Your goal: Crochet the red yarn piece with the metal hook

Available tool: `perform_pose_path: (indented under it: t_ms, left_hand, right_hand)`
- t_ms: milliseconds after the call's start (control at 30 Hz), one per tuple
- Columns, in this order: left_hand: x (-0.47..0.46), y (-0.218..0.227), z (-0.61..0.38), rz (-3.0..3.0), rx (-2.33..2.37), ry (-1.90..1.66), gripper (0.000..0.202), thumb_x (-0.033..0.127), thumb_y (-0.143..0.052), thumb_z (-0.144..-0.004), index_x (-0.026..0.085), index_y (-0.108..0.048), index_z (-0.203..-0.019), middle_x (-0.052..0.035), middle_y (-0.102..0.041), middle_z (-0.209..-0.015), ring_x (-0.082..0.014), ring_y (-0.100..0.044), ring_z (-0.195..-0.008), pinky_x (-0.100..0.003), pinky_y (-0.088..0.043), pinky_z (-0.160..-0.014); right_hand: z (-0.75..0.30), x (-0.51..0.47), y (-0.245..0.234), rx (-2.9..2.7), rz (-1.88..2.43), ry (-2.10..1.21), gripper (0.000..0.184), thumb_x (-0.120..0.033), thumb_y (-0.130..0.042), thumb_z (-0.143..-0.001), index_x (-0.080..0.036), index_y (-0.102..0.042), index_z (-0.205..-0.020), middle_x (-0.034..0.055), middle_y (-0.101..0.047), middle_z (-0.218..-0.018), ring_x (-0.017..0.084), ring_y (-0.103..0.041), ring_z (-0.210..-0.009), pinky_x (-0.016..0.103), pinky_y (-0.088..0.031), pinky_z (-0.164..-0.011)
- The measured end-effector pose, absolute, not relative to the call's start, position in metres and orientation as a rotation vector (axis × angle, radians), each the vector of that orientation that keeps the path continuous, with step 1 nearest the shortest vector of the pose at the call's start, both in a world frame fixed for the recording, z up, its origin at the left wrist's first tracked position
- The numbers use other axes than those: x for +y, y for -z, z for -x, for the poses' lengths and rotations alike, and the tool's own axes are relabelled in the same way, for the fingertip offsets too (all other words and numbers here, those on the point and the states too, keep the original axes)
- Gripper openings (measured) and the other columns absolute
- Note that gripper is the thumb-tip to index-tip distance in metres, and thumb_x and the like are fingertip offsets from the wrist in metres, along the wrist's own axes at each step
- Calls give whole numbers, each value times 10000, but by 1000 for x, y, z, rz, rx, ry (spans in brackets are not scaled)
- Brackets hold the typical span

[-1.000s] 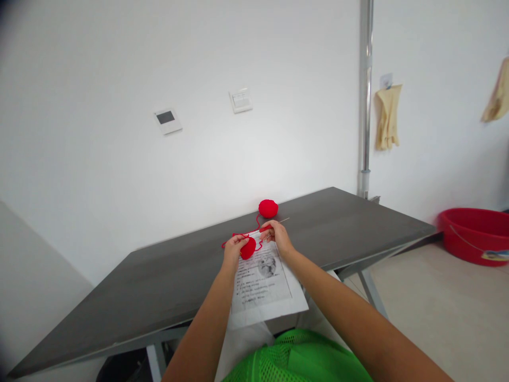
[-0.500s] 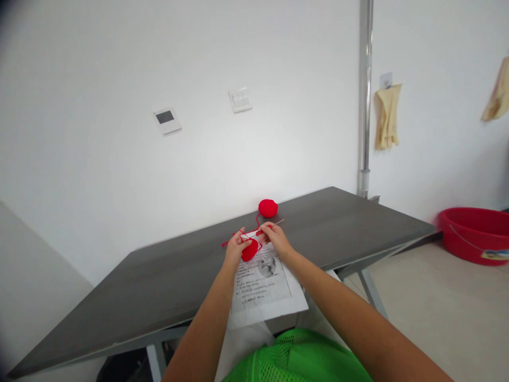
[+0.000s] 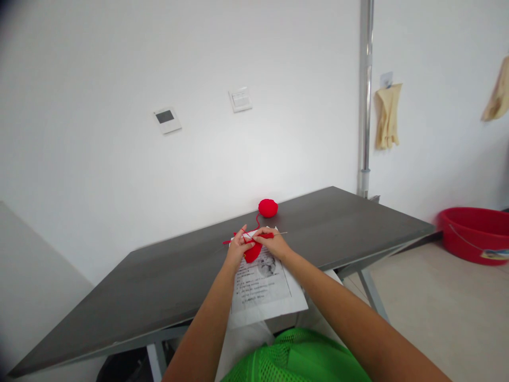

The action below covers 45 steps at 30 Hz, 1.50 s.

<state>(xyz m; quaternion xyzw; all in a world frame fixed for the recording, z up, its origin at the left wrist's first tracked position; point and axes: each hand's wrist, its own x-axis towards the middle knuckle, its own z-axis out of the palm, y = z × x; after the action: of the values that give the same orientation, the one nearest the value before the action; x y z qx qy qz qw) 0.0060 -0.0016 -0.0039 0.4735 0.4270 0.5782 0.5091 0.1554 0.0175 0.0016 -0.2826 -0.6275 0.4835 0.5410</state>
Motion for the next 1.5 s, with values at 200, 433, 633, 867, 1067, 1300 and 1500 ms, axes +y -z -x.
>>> perform_pose_path:
  t_ms: [200, 433, 633, 867, 1067, 1300, 1500]
  left_hand:
    - [0, 4, -5, -1097, 1047, -1423, 836, 84, -720, -547, 143, -456, -1339, -22, -700, -772, -134, -633, -676, -245, -479, -693]
    - [4, 6, -2, -1061, 1073, -1499, 654, 104, -717, -565, 135, -552, -1198, -13, -684, -723, -141, -633, -641, -246, -483, -653]
    - [8, 10, 1, -1060, 1092, -1487, 606, 92, -695, -571, 140, -560, -1160, -1, -669, -706, -133, -622, -605, -244, -479, -624]
    - [9, 10, 2, -1089, 1121, -1493, 583, 68, -671, -572, 140, -569, -1141, 5, -661, -690, -126, -616, -605, -233, -466, -615]
    - [7, 9, 1, -1114, 1110, -1516, 574, 58, -664, -573, 145, -574, -1133, -3, -675, -712, -130, -627, -648, -238, -476, -658]
    - [6, 7, -1, -1149, 1128, -1531, 570, 51, -650, -583, 138, -578, -1142, -4, -671, -711, -134, -630, -651, -244, -482, -665]
    - [5, 5, -2, -1246, 1162, -1569, 558, 6, -607, -581, 144, -587, -1121, 15, -650, -684, -121, -614, -649, -230, -472, -654]
  right_hand:
    - [-155, 18, -3, -1434, 685, -1155, 102, -287, -690, -650, -188, -697, -672, 10, -668, -682, 170, -580, -684, 302, -434, -716]
    - [-157, 19, -7, -1380, 713, -1209, 142, -321, -695, -638, -182, -669, -652, 5, -661, -641, 160, -586, -653, 288, -437, -670]
    - [-158, 22, -5, -1267, 682, -1387, 149, -334, -662, -647, -188, -631, -648, 16, -684, -690, 162, -623, -678, 295, -469, -699]
    - [-159, 21, -4, -1338, 688, -1331, 126, -306, -614, -674, -187, -624, -635, 17, -671, -670, 162, -610, -664, 293, -463, -679]
    - [-158, 21, -7, -1441, 707, -1227, 106, -277, -614, -674, -181, -636, -633, 19, -654, -659, 174, -605, -694, 296, -459, -678]
    - [-157, 21, -4, -1502, 715, -1130, 123, -289, -580, -702, -184, -626, -657, 22, -647, -680, 174, -593, -698, 300, -456, -681]
    - [-155, 21, -1, -1549, 712, -1075, 114, -266, -556, -723, -183, -621, -677, 16, -636, -698, 165, -578, -703, 293, -448, -694]
